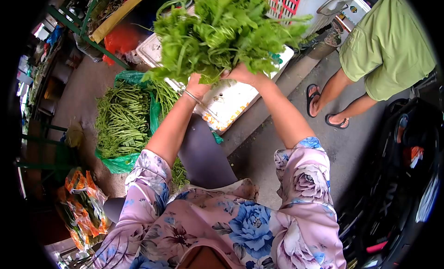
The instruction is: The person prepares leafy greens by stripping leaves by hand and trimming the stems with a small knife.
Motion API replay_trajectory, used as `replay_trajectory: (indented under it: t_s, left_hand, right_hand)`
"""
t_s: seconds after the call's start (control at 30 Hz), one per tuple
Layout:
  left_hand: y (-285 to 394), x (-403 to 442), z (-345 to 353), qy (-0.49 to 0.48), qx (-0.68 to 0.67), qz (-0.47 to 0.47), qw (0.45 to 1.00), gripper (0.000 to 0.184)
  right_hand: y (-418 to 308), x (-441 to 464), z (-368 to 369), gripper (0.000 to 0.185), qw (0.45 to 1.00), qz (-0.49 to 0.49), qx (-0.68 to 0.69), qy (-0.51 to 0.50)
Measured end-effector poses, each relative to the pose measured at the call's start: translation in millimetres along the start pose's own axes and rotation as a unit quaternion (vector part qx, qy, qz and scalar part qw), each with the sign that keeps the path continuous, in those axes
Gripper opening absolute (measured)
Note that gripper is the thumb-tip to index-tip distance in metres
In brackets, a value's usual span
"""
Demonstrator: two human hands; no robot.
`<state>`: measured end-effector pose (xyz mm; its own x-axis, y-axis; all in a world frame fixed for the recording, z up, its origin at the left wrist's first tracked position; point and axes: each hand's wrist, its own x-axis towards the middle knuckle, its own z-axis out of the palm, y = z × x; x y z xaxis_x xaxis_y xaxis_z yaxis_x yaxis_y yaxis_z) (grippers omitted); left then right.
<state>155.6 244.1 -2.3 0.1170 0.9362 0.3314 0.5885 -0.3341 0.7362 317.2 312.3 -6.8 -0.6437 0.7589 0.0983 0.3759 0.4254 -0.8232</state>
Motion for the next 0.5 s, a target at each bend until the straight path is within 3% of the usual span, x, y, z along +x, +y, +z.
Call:
replay_trajectory:
  t_s: [0.03,0.07,0.1,0.13,0.2,0.23,0.27,0.3,0.33,0.37,0.43,0.5]
  left_hand:
    - [1.0,4.9,5.7,0.009,-0.237,-0.099,0.967,0.057]
    - [15.2,6.5,4.5,0.042,-0.310,-0.138,0.940,0.058]
    - [36.7,9.0,-1.8,0.075,-0.381,-0.178,0.904,0.059]
    - [52.8,13.9,-6.3,0.089,-0.464,-0.119,0.873,0.059]
    - [59.9,16.9,-1.0,0.051,-0.566,-0.218,0.794,0.064]
    - [60.1,16.1,3.4,0.033,-0.609,-0.273,0.744,0.063]
    - [61.8,12.7,6.9,0.005,-0.619,-0.316,0.719,0.067]
    - [45.1,14.1,15.6,-0.027,-0.616,-0.434,0.657,0.066]
    - [20.3,7.7,32.4,-0.033,-0.602,-0.487,0.632,0.064]
    - [2.5,4.5,43.4,-0.036,-0.587,-0.537,0.605,0.063]
    - [-0.9,3.0,44.9,-0.012,-0.595,-0.491,0.637,0.062]
    - [1.2,1.9,42.6,-0.028,-0.568,-0.536,0.624,0.063]
  right_hand:
    - [-20.9,2.4,-10.6,0.064,0.999,-0.047,0.010,0.025]
    - [-48.1,4.4,-23.2,0.056,0.990,-0.128,0.012,0.061]
    - [-66.5,6.3,-35.2,0.055,0.988,-0.141,-0.032,0.053]
    - [-93.6,0.1,-49.8,0.055,0.994,-0.099,-0.039,0.033]
    - [-106.9,-2.0,-60.5,0.055,0.997,-0.058,-0.048,0.016]
    - [-98.0,4.6,-60.7,0.055,0.998,0.016,-0.006,-0.052]
    - [-84.3,12.1,-58.5,0.054,0.988,0.091,0.038,-0.118]
    - [-43.9,24.9,-47.7,0.064,0.957,0.194,0.058,-0.207]
    - [-2.1,35.3,-31.5,0.077,0.929,0.274,-0.024,-0.248]
    - [0.1,25.0,-20.6,0.086,0.947,0.208,-0.065,-0.236]
    - [13.9,30.3,-15.9,0.085,0.954,0.213,-0.067,-0.199]
    - [-1.4,20.1,-21.6,0.084,0.911,0.301,0.073,-0.272]
